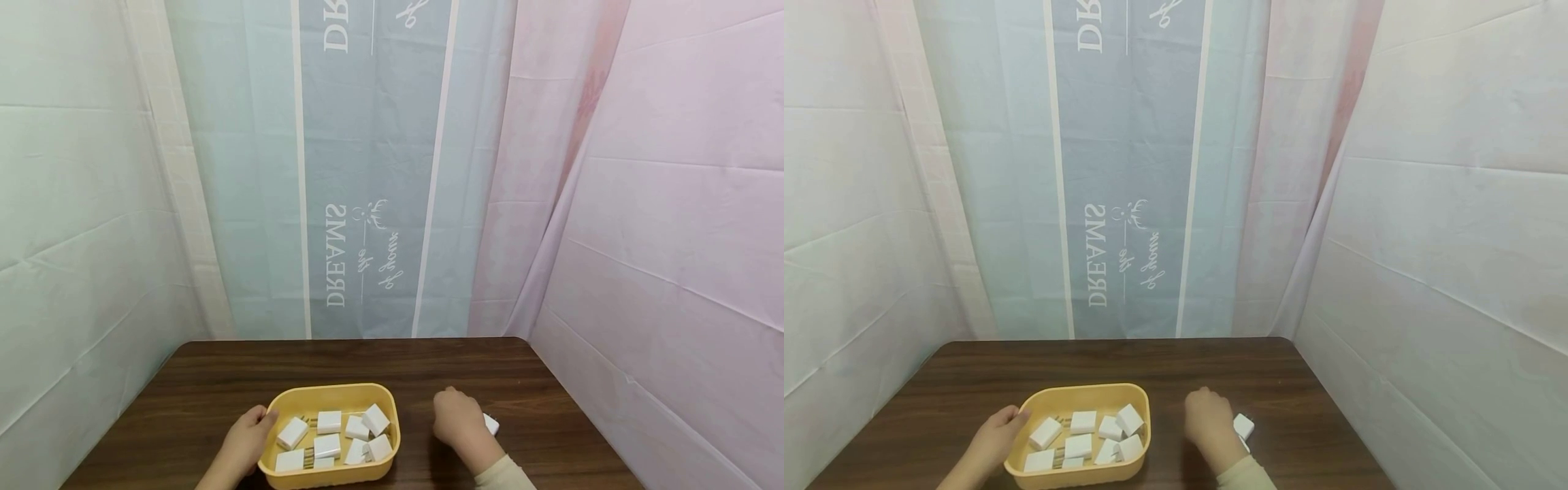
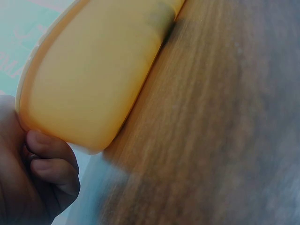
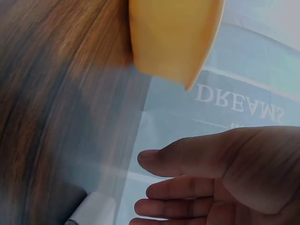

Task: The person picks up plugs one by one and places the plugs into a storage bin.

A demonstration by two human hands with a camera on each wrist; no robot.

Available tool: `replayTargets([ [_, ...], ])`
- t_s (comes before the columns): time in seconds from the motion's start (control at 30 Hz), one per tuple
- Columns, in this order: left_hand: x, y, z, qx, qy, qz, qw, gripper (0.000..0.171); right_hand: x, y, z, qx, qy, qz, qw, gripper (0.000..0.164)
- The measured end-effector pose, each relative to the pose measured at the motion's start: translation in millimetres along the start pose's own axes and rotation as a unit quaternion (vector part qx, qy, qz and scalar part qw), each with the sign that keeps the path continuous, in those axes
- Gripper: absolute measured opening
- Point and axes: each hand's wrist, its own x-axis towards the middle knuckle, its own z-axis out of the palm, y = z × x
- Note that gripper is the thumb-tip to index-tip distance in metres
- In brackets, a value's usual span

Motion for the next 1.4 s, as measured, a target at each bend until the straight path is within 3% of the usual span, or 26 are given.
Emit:
replayTargets([
  [0.3, -0.9, 0.9, -1.1, 0.0, 0.0, 0.003, 1.0, 0.03, 0, 10, 9, -0.012, -0.015, 0.039, 0.999, 0.006],
  [0.73, -1.7, 2.6, -0.2, -0.005, -0.003, 0.008, 0.9999, 0.03, 1, 16, 17, -0.01, -0.032, 0.056, 0.998, 0.009],
  [1.07, -1.9, 1.8, -0.6, -0.002, -0.003, 0.003, 1.0, 0.031, 3, 20, 20, -0.007, -0.026, 0.044, 0.999, 0.011],
  [1.4, -2.0, 0.3, -0.8, -0.002, -0.003, 0.004, 1.0, 0.031, 4, 13, 8, 0.003, -0.013, 0.011, 1.0, 0.012],
])
